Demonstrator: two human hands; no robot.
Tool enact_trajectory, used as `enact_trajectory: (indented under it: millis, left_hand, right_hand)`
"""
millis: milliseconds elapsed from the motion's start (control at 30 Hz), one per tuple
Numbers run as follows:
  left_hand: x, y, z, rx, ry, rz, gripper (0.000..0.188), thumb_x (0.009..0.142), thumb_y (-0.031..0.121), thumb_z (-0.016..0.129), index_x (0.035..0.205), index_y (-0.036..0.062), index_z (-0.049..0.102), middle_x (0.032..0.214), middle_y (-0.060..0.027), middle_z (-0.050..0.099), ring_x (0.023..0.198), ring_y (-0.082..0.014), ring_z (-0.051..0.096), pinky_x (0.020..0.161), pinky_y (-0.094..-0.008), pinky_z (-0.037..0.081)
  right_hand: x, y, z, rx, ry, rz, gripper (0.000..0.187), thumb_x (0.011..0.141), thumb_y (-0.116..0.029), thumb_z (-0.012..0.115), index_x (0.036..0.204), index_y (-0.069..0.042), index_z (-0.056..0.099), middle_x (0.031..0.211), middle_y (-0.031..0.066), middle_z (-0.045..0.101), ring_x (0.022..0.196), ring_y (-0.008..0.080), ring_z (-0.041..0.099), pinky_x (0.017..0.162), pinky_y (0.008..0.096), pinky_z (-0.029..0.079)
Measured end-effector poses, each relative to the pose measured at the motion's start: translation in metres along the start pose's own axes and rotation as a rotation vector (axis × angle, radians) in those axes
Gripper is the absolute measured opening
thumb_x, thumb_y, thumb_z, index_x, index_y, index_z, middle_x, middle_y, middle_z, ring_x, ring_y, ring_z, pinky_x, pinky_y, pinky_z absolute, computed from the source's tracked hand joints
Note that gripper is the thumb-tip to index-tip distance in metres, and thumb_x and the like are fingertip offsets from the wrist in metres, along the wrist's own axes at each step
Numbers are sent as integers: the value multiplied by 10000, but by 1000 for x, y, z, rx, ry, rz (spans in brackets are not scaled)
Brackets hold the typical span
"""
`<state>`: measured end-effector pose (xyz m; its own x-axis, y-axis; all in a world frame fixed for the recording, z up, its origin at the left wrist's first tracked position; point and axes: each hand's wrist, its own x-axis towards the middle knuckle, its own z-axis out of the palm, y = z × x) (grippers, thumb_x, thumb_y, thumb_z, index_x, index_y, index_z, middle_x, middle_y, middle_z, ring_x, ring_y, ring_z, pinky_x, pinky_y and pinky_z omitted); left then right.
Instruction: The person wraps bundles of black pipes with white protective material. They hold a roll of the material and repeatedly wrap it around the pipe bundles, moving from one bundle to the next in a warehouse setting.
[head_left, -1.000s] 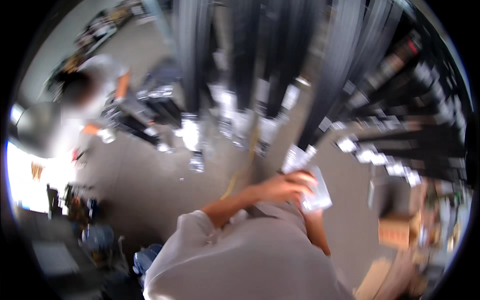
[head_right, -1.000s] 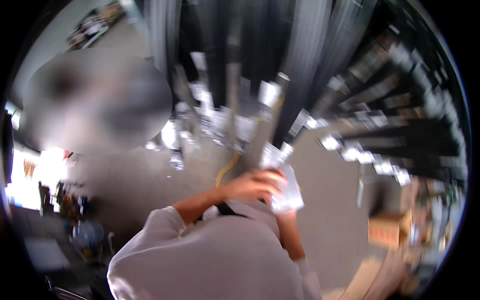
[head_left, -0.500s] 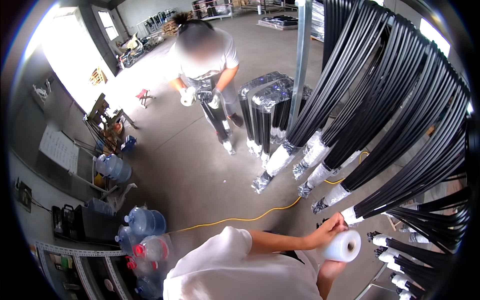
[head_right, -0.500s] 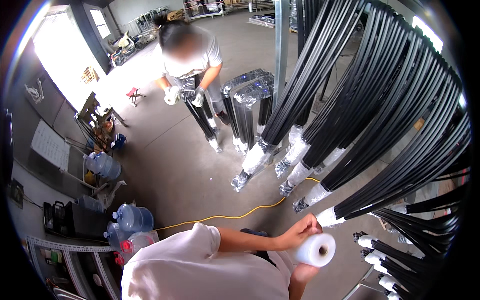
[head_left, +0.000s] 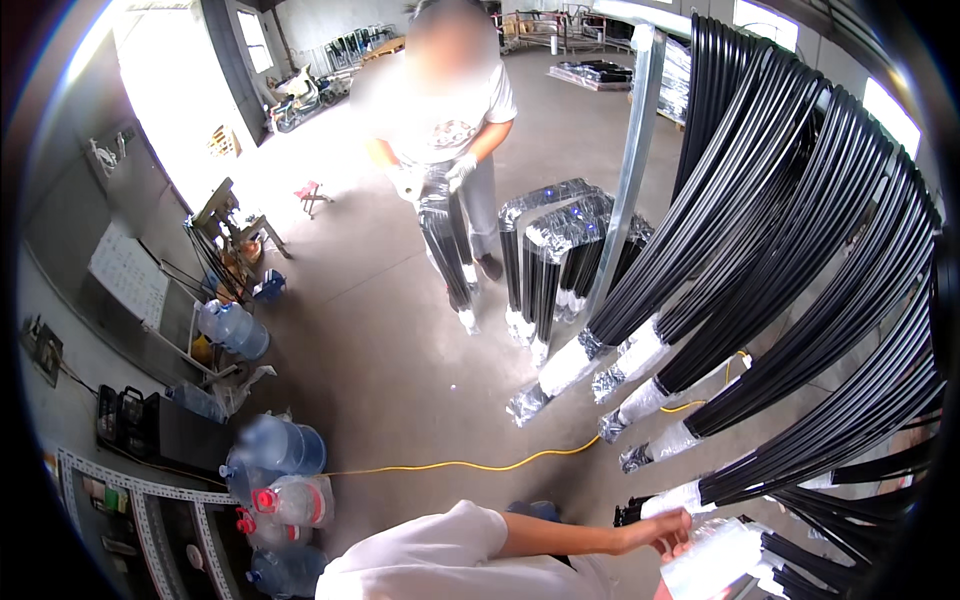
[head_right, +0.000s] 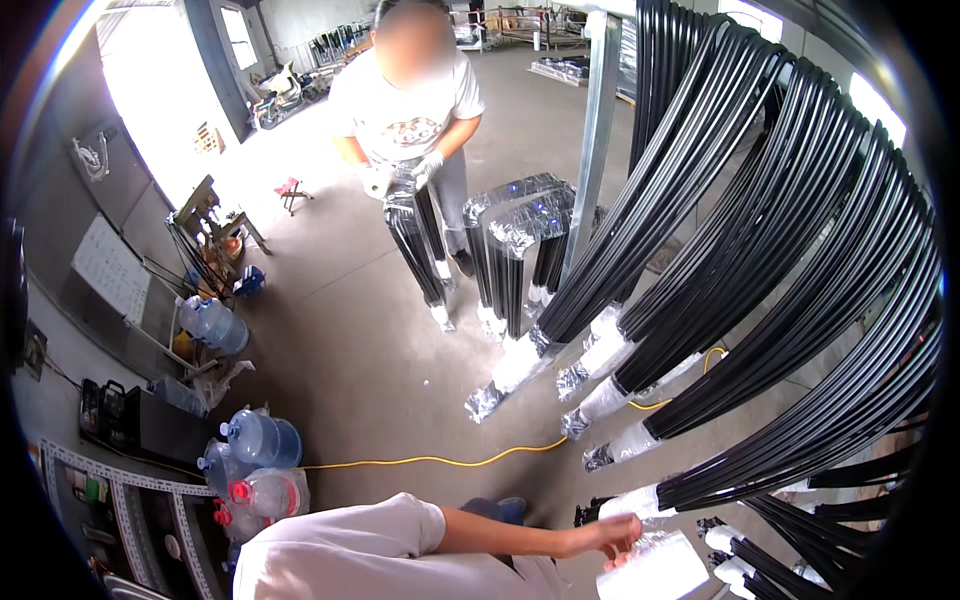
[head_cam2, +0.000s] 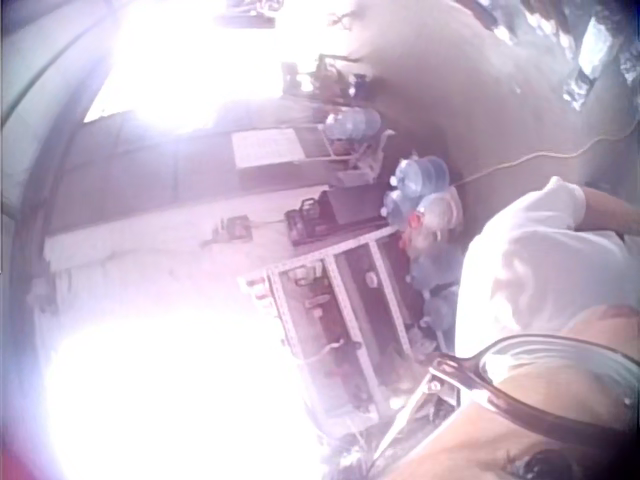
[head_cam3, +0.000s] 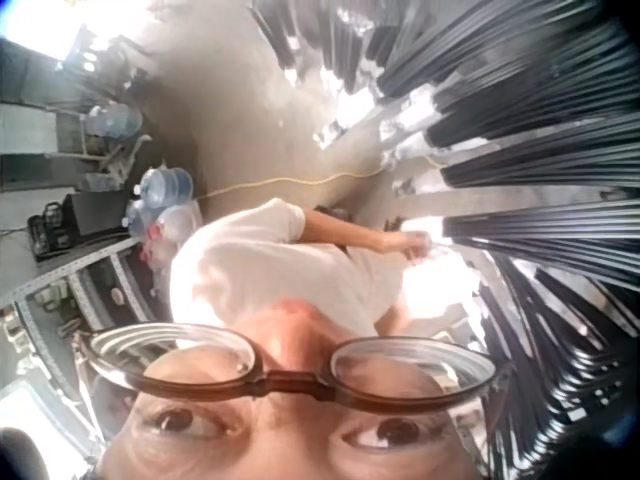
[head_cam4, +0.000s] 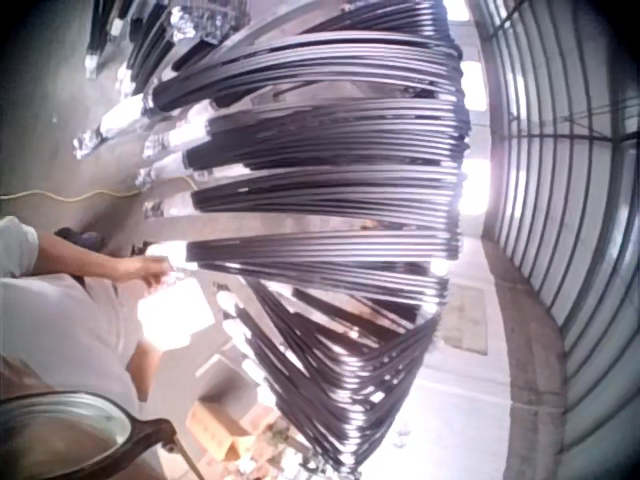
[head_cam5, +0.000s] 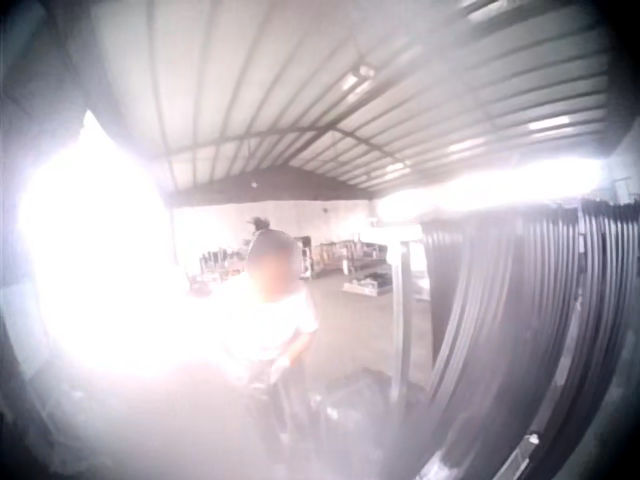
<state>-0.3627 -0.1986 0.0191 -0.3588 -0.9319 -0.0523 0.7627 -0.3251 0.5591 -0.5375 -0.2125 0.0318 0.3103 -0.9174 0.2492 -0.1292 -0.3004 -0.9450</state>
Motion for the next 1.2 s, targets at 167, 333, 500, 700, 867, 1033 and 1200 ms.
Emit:
enact_trajectory:
  millis: [167,333,500,700,867,1033,1200]
  left_hand:
    - [38,-43,20,944,-95,502,240,850,264,487,1009,84,468,934,-17,542,877,-144,526,754,-324,434]
    - [38,-39,20,915,-236,352,238,850,261,496,1005,79,489,933,-34,551,885,-155,529,770,-331,426]
    - [37,-36,19,937,-264,315,237,850,258,504,1000,74,510,932,-50,559,893,-167,531,786,-338,419]
    - [32,-38,20,961,-309,312,236,850,254,514,994,68,535,931,-71,570,902,-181,534,805,-347,410]
    - [30,-44,26,993,-355,326,236,850,251,523,989,63,556,930,-87,579,910,-192,536,821,-354,403]
    - [22,-51,31,1053,-398,330,237,850,248,531,984,57,577,929,-104,588,918,-203,539,836,-362,396]
    - [-8,-11,28,1123,-374,186,251,860,244,523,995,41,580,948,-133,592,928,-211,541,850,-372,389]
  right_hand:
    - [21,-34,34,270,104,212,323,713,-153,648,965,39,585,962,189,597,906,303,575,794,402,448]
    - [30,-41,48,334,109,248,342,719,-166,630,989,34,567,980,184,587,920,300,566,803,405,442]
    - [31,-43,50,353,111,266,361,725,-179,613,1013,29,549,998,178,577,934,296,557,812,407,436]
    - [31,-44,53,375,122,269,383,732,-195,591,1041,23,528,1020,171,565,951,292,547,824,410,429]
    - [31,-45,54,401,124,267,402,738,-208,573,1065,18,511,1038,165,555,965,289,538,833,413,424]
    - [28,-47,51,415,137,265,421,744,-221,555,1088,13,493,1056,159,544,979,286,529,843,415,418]
    - [25,-48,47,433,184,285,440,750,-234,537,1112,8,475,1074,153,534,993,283,521,852,418,412]
